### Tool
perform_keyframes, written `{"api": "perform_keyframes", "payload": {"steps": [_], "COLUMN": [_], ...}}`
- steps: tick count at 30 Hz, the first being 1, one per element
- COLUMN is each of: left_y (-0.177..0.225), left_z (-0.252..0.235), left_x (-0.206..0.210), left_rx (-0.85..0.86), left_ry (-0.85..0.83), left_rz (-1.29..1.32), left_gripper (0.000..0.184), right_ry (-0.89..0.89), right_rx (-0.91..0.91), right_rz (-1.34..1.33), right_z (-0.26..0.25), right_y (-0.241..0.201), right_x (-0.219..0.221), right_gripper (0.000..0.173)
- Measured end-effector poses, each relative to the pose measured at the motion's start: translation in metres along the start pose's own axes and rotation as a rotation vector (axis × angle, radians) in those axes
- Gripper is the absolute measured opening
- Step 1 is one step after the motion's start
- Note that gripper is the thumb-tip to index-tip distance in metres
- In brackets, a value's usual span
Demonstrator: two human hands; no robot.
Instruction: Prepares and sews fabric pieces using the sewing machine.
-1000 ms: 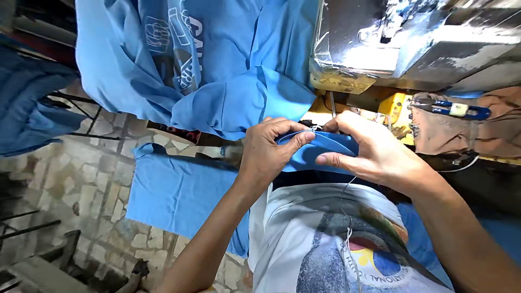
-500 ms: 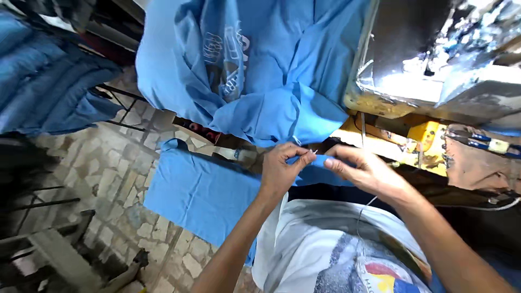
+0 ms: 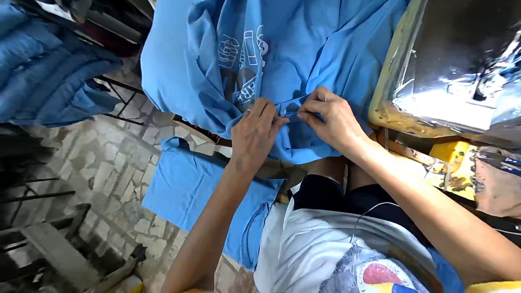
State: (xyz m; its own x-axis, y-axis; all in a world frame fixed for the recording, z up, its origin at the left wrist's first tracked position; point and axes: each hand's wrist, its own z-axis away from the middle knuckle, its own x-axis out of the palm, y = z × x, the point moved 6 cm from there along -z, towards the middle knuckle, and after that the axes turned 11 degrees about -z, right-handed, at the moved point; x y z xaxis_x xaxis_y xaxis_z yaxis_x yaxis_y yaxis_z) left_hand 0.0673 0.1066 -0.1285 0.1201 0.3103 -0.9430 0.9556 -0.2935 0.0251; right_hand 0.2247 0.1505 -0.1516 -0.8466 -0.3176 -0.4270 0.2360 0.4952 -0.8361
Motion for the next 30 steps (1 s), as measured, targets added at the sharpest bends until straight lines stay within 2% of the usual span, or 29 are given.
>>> {"api": "perform_keyframes", "payload": {"steps": [5, 8, 10, 13, 21, 30], "left_y": [0.010, 0.018, 0.026, 0.045, 0.053, 0.053], "left_z": [0.003, 0.005, 0.008, 0.009, 0.005, 0.005], "left_x": [-0.028, -0.066, -0.091, -0.111, -0.109, -0.110], "left_rx": [0.074, 0.055, 0.052, 0.048, -0.074, -0.079], "left_ry": [0.223, 0.197, 0.147, 0.114, 0.099, 0.157], "left_rz": [0.051, 0.159, 0.250, 0.308, 0.329, 0.243], "left_gripper": [0.027, 0.017, 0.012, 0.012, 0.015, 0.020], "right_ry": [-0.072, -0.042, 0.039, 0.179, 0.244, 0.251], "right_rx": [-0.189, -0.210, -0.231, -0.240, -0.229, -0.214], "right_rz": [-0.071, -0.062, -0.026, -0.020, 0.039, 0.054], "right_z": [-0.013, 0.006, 0.030, 0.056, 0.067, 0.065], "right_y": [0.000, -0.035, -0.064, -0.082, -0.090, -0.091], "right_x": [0.000, -0.025, -0.044, -0.060, -0.068, -0.064], "right_gripper": [0.015, 0.015, 0.014, 0.012, 0.010, 0.009]}}
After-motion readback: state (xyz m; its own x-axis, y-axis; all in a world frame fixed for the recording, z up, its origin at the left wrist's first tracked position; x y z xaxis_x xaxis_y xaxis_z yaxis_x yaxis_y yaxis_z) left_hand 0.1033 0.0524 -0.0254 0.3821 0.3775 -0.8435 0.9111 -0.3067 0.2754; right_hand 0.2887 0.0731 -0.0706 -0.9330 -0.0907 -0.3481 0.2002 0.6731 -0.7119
